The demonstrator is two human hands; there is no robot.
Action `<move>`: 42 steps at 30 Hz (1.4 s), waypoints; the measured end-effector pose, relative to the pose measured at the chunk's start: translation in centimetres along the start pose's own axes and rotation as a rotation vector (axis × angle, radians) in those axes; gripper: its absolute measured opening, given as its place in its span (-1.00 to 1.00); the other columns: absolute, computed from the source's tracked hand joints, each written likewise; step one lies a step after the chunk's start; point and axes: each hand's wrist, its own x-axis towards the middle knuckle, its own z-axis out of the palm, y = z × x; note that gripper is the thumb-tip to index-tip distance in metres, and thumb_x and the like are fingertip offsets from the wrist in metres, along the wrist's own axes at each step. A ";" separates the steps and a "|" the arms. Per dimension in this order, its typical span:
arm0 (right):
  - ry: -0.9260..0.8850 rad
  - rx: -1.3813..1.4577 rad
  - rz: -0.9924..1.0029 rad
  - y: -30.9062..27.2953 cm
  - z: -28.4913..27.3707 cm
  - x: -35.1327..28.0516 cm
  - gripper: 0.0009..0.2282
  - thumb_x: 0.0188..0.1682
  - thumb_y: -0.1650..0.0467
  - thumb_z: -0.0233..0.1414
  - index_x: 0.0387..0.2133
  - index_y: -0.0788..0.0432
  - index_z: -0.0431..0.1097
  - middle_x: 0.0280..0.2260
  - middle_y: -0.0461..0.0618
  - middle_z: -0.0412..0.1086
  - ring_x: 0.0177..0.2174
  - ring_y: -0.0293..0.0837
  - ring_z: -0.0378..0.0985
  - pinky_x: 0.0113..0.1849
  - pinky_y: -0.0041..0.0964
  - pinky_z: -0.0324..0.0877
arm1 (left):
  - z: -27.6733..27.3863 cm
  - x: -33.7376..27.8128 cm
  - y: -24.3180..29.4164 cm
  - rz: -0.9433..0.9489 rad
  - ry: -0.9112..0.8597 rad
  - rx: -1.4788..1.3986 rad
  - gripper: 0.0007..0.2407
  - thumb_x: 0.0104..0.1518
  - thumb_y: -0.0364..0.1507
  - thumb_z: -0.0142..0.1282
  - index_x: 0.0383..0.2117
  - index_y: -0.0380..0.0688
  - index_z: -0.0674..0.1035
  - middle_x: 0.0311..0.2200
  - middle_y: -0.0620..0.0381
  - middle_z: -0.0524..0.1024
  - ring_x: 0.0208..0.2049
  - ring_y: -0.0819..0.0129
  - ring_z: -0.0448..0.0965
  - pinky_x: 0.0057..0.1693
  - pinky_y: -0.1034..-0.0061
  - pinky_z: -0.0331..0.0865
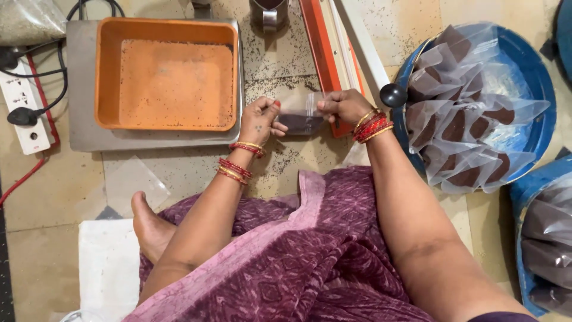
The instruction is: The recorder is seen measuring out portions of a dark powder into small plastic bags, weighing them, and then using a heat sealer to seal the bags before placing them in a bin.
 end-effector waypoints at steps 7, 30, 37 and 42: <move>-0.127 -0.110 0.131 -0.7 0.5 -0.6 -0.80 0.00 0.30 0.16 -0.40 0.22 0.55 -0.55 -0.09 0.49 -0.60 -0.32 0.36 -0.46 -0.38 0.29 | 0.8 -0.3 0.2 -0.117 0.080 0.178 -0.77 0.30 -0.28 -0.06 -0.44 -0.12 0.51 -0.59 -0.03 0.62 -0.69 0.36 0.64 -0.60 0.57 0.48; 0.396 -0.241 -0.132 7.5 -1.8 7.8 -0.81 0.11 0.37 0.06 -0.41 0.27 0.37 -0.48 0.02 0.46 -0.51 -0.25 0.46 -0.43 -0.27 0.45 | 6.6 1.1 -4.7 -0.087 0.083 0.525 -0.58 0.35 -0.14 0.04 0.06 -0.28 0.35 0.06 -0.22 0.44 -0.11 0.29 0.51 -0.14 0.51 0.44; 0.473 0.039 -0.227 7.2 -2.7 7.0 -0.81 0.14 0.32 0.04 -0.36 0.21 0.37 -0.48 -0.08 0.43 -0.49 -0.22 0.48 -0.44 -0.34 0.43 | 9.7 4.6 -3.9 -0.394 -0.032 -0.262 -0.62 0.26 -0.15 0.05 -0.08 -0.26 0.43 -0.21 -0.05 0.62 -0.33 0.30 0.54 -0.17 0.48 0.50; 0.371 0.238 -0.116 5.6 -3.0 6.1 -0.77 0.13 0.28 -0.05 -0.32 0.22 0.42 -0.45 -0.01 0.47 -0.50 -0.21 0.50 -0.43 -0.31 0.46 | 9.4 5.9 -1.7 -0.328 -0.028 -0.527 -0.59 0.10 -0.21 0.09 0.04 -0.03 0.33 -0.13 0.09 0.60 -0.19 0.26 0.69 0.00 0.37 0.61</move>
